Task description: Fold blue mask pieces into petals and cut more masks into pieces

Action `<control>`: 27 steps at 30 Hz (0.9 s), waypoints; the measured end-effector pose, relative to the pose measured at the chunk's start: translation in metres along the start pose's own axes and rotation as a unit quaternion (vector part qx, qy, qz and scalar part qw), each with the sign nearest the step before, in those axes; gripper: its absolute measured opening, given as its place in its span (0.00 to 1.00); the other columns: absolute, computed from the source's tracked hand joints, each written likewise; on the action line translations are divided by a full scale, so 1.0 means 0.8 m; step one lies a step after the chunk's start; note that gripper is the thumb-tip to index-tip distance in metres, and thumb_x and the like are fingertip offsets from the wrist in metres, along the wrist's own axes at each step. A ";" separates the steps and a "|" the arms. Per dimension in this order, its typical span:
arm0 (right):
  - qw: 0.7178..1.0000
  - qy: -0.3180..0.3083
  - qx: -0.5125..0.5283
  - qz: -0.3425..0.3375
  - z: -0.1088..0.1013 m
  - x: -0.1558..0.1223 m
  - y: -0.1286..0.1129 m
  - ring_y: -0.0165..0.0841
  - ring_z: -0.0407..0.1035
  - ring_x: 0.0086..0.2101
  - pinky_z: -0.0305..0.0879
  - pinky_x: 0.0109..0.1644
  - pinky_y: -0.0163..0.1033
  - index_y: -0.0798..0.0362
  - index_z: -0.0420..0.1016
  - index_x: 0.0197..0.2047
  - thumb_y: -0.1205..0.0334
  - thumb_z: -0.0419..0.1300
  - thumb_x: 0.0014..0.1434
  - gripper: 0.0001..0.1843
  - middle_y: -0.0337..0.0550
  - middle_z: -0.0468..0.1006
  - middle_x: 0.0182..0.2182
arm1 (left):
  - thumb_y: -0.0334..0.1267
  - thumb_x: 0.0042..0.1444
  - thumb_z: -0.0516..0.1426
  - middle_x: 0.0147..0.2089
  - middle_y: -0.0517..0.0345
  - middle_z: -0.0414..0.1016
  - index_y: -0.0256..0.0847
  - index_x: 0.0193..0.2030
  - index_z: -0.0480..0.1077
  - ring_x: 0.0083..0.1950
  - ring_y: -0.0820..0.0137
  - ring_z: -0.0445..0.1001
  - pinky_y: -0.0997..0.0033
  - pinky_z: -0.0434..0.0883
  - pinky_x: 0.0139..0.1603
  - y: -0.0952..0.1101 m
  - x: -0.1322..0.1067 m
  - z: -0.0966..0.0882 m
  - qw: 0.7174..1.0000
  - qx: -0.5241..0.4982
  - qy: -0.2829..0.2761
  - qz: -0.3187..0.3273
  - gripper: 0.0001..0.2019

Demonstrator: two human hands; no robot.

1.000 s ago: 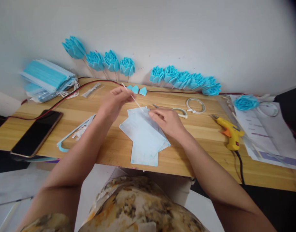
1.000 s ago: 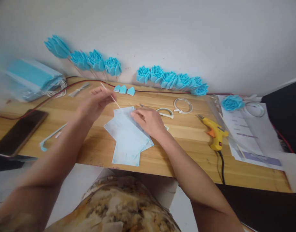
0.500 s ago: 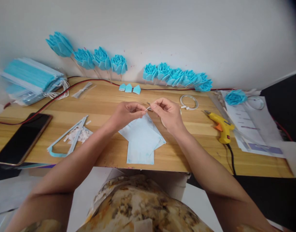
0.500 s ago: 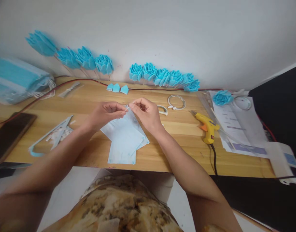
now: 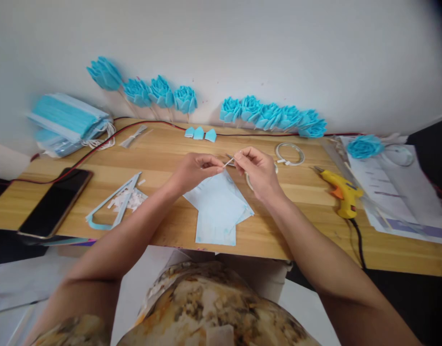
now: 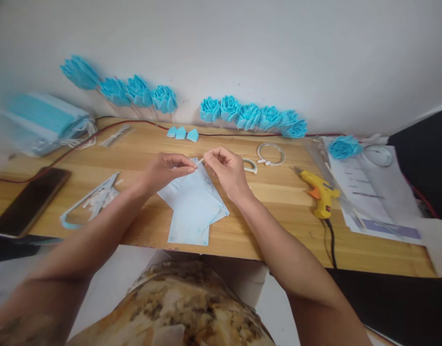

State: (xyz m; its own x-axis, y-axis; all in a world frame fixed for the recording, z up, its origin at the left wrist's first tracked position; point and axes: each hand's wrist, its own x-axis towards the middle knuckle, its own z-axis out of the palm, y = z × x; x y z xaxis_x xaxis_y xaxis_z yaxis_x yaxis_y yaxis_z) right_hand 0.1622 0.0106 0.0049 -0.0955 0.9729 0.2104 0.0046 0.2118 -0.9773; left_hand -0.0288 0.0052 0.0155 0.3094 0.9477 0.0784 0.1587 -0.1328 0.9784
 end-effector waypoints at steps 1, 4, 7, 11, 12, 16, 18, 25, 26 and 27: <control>1.000 0.000 0.000 0.005 0.001 0.000 -0.001 0.25 0.60 0.23 0.59 0.28 0.34 0.51 0.72 0.29 0.49 0.67 0.58 0.16 0.34 0.71 0.23 | 0.42 0.51 0.66 0.32 0.56 0.80 0.39 0.32 0.79 0.32 0.71 0.72 0.70 0.66 0.35 0.000 0.001 0.000 1.000 0.013 0.007 0.000 0.08; 0.999 -0.001 0.011 0.033 0.002 0.002 -0.001 0.25 0.62 0.24 0.60 0.28 0.33 0.51 0.74 0.29 0.47 0.67 0.57 0.16 0.36 0.74 0.25 | 0.39 0.51 0.64 0.31 0.57 0.79 0.39 0.31 0.78 0.32 0.71 0.72 0.70 0.65 0.36 0.005 0.010 -0.019 0.997 0.073 0.026 0.010 0.06; 0.997 0.010 0.038 0.061 0.002 0.005 -0.001 0.25 0.63 0.24 0.61 0.27 0.32 0.51 0.75 0.30 0.46 0.68 0.54 0.17 0.36 0.74 0.25 | 0.37 0.51 0.64 0.32 0.57 0.79 0.40 0.32 0.78 0.36 0.67 0.73 0.69 0.64 0.38 0.015 0.024 -0.075 0.973 0.203 0.105 0.020 0.04; 0.995 0.012 0.057 0.075 0.001 0.006 0.000 0.25 0.64 0.24 0.61 0.26 0.31 0.51 0.75 0.30 0.47 0.69 0.54 0.16 0.36 0.74 0.24 | 0.36 0.52 0.64 0.32 0.56 0.75 0.39 0.32 0.76 0.45 0.59 0.71 0.64 0.60 0.49 0.008 0.029 -0.170 0.883 0.416 0.208 -0.065 0.03; 0.995 0.009 0.061 0.076 0.001 0.006 0.000 0.25 0.63 0.24 0.61 0.25 0.31 0.51 0.75 0.30 0.48 0.69 0.54 0.15 0.36 0.74 0.24 | 0.35 0.52 0.64 0.31 0.56 0.73 0.39 0.30 0.75 0.46 0.58 0.69 0.63 0.59 0.52 0.000 0.027 -0.188 0.862 0.443 0.228 -0.097 0.04; 0.993 -0.011 0.080 0.084 0.002 0.005 0.004 0.24 0.63 0.23 0.60 0.25 0.31 0.51 0.77 0.30 0.51 0.69 0.55 0.13 0.36 0.74 0.24 | 0.37 0.54 0.63 0.30 0.56 0.71 0.38 0.28 0.71 0.49 0.58 0.67 0.62 0.56 0.57 -0.037 0.016 -0.221 0.848 0.458 0.229 -0.137 0.07; 0.992 -0.017 0.083 0.088 0.002 0.005 0.006 0.24 0.64 0.23 0.60 0.25 0.31 0.51 0.77 0.29 0.52 0.69 0.56 0.12 0.36 0.74 0.24 | 0.36 0.56 0.60 0.36 0.50 0.76 0.37 0.32 0.74 0.51 0.54 0.69 0.61 0.58 0.54 -0.051 0.016 -0.221 0.820 0.508 0.207 -0.164 0.05; 0.992 -0.011 0.083 0.095 -0.002 0.007 0.011 0.24 0.63 0.24 0.60 0.25 0.31 0.52 0.77 0.30 0.54 0.68 0.58 0.11 0.37 0.74 0.25 | 0.39 0.59 0.55 0.49 0.41 0.80 0.36 0.48 0.79 0.52 0.49 0.73 0.60 0.58 0.45 -0.058 0.034 -0.219 0.767 0.593 0.159 -0.187 0.15; 0.992 -0.010 0.083 0.096 -0.003 0.007 0.012 0.24 0.63 0.24 0.60 0.25 0.31 0.52 0.77 0.30 0.54 0.68 0.58 0.11 0.37 0.75 0.25 | 0.40 0.60 0.56 0.49 0.43 0.81 0.36 0.49 0.79 0.51 0.50 0.73 0.61 0.58 0.44 -0.055 0.034 -0.220 0.766 0.594 0.162 -0.186 0.15; 0.992 -0.008 0.084 0.097 -0.003 0.007 0.013 0.24 0.63 0.23 0.60 0.25 0.31 0.51 0.77 0.30 0.54 0.68 0.58 0.11 0.37 0.75 0.25 | 0.42 0.60 0.57 0.49 0.45 0.81 0.36 0.49 0.79 0.51 0.52 0.73 0.62 0.58 0.44 -0.051 0.033 -0.223 0.767 0.591 0.172 -0.183 0.16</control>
State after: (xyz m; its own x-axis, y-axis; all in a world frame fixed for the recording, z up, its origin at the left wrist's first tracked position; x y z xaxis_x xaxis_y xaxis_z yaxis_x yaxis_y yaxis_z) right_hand 0.1644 0.0188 -0.0038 -0.1245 0.9921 0.0185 -0.1413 0.0007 -0.9900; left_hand -0.1941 0.0875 0.0120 -0.1911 0.9779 0.0844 0.9776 0.1818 0.1063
